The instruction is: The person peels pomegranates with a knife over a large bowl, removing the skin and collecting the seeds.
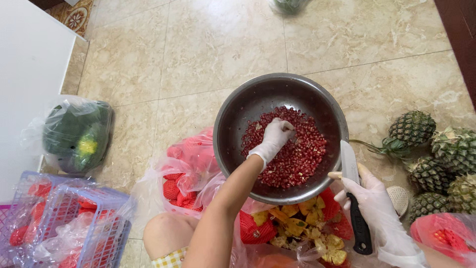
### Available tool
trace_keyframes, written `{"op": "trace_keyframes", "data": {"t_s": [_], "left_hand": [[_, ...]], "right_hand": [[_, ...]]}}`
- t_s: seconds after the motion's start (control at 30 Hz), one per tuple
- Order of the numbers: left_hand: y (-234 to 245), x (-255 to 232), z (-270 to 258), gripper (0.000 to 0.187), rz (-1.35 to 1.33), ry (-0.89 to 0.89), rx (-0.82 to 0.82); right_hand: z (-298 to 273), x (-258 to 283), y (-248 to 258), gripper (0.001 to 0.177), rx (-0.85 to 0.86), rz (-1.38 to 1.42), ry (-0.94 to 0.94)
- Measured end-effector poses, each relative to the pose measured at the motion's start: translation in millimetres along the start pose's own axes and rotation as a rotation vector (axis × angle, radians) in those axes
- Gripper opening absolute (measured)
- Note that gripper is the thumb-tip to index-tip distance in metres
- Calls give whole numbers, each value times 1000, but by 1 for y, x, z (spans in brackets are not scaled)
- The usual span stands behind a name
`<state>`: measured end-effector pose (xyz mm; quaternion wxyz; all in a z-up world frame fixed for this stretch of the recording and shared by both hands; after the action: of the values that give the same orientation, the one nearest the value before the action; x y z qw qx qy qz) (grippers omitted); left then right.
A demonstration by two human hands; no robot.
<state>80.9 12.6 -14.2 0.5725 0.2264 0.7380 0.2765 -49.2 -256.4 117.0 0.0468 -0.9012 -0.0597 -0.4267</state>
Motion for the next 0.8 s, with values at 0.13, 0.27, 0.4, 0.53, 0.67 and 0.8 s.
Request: {"op": "trace_keyframes", "data": {"t_s": [0.13, 0.27, 0.4, 0.53, 0.67, 0.8], "left_hand": [[-21, -13, -7, 15, -10, -96, 188], [-36, -21, -16, 27, 187, -275, 132], [-32, 3, -3, 14, 221, -137, 68], [-27, 29, 3, 19, -262, 130, 150], [-24, 33, -3, 35, -417, 210, 273], [-13, 40, -3, 22, -474, 218, 277]], "right_hand": [[-1, 3, -5, 42, 2, 6, -10], [-1, 3, -5, 38, 9, -3, -7], [2, -5, 1, 38, 1, -42, -52], [7, -10, 1, 38, -4, -8, -62], [8, -7, -2, 38, 24, -28, 11], [9, -8, -2, 44, 38, -41, 28]]}}
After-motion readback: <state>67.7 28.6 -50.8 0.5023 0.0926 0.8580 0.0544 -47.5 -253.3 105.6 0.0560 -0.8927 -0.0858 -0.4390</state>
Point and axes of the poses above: each hand's wrist, its own z-axis towards the middle knuckle, its own y-axis out of the back of the hand, x = y × z, the point moved 8 cm from there along z, towards the middle knuckle
